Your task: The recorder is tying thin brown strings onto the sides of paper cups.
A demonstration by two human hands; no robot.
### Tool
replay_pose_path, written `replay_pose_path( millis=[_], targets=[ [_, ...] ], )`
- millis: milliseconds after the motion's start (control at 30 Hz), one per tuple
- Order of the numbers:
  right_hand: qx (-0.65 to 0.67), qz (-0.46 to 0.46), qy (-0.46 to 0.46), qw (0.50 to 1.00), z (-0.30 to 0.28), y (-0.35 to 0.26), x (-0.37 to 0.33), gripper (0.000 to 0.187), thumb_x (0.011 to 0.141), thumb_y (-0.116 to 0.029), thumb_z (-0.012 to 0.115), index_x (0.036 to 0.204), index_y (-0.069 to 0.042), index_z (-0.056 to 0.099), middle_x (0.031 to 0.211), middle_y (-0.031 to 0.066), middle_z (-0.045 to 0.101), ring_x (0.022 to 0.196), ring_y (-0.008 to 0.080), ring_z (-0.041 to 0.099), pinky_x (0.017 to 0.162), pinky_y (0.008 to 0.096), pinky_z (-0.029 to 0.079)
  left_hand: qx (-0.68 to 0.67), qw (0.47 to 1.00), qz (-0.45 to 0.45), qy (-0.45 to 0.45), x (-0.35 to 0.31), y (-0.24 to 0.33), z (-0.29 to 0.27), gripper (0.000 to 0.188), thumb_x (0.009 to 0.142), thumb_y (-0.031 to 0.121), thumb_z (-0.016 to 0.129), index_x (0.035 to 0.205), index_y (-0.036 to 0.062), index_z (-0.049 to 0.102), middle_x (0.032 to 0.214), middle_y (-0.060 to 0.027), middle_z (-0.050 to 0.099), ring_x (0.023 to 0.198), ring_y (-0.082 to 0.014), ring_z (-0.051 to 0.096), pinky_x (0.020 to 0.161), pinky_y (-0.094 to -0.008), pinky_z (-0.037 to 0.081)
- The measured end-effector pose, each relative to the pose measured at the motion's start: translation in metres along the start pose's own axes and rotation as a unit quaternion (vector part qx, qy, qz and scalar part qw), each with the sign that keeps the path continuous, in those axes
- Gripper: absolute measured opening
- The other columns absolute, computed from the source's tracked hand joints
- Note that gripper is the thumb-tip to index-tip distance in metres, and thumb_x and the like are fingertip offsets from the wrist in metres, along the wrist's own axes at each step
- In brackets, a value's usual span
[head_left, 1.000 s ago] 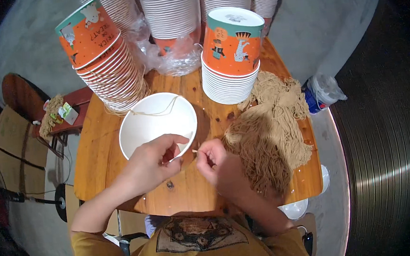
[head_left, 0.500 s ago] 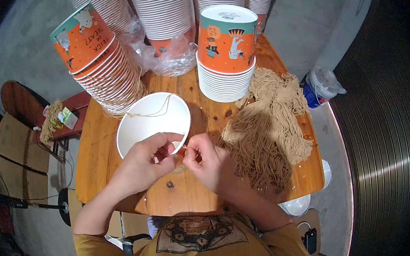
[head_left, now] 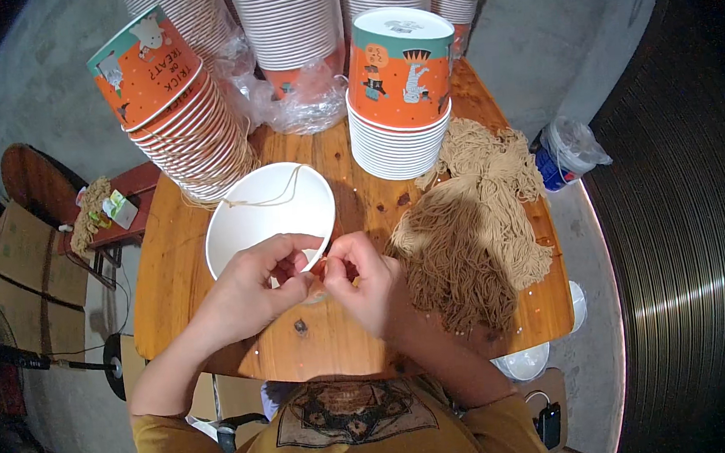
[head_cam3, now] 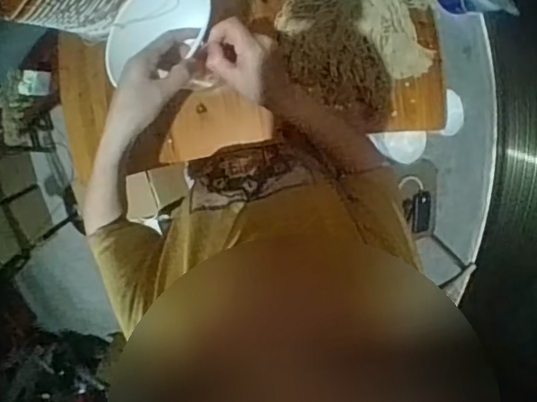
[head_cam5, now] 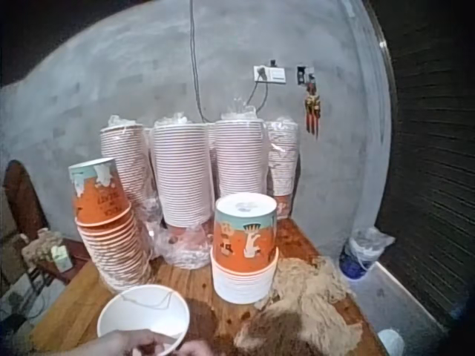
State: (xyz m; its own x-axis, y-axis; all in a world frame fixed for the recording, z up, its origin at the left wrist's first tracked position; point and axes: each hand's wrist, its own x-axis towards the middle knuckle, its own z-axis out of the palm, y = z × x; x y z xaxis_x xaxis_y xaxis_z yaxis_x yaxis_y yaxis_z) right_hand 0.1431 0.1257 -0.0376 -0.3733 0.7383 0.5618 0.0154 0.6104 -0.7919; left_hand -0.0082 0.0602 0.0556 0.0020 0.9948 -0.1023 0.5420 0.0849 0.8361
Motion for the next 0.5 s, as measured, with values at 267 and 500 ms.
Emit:
replay_pose_path(
  millis=[267,500],
  targets=[
    [0.013,0.024,-0.003,1.000,-0.0009,0.0008,-0.0003,0.019,0.078,0.000,0.062,0.090,-0.006,0.048,0.069,0.0096,0.057,0.059,0.0248,0.064,0.053,0.0352,0.050,-0.007,1.000,0.004,-0.004,0.0005,-0.0011,0.0017,0.035,0.083,0.005,0.060,0.117,0.0001,0.057,0.077,0.0030,0.051,0.067,-0.0052,0.045,0.061,-0.0211,0.042],
    [0.008,0.023,0.009,1.000,0.0005,0.0027,-0.0011,0.020,0.078,0.000,0.063,0.089,-0.006,0.048,0.068,0.0093,0.057,0.058,0.0240,0.063,0.052,0.0346,0.050,-0.006,1.000,0.000,-0.011,0.0009,-0.0012,0.0032,0.030,0.088,0.011,0.060,0.116,0.0004,0.058,0.081,0.0023,0.054,0.070,-0.0054,0.046,0.064,-0.0220,0.043]
  ],
)
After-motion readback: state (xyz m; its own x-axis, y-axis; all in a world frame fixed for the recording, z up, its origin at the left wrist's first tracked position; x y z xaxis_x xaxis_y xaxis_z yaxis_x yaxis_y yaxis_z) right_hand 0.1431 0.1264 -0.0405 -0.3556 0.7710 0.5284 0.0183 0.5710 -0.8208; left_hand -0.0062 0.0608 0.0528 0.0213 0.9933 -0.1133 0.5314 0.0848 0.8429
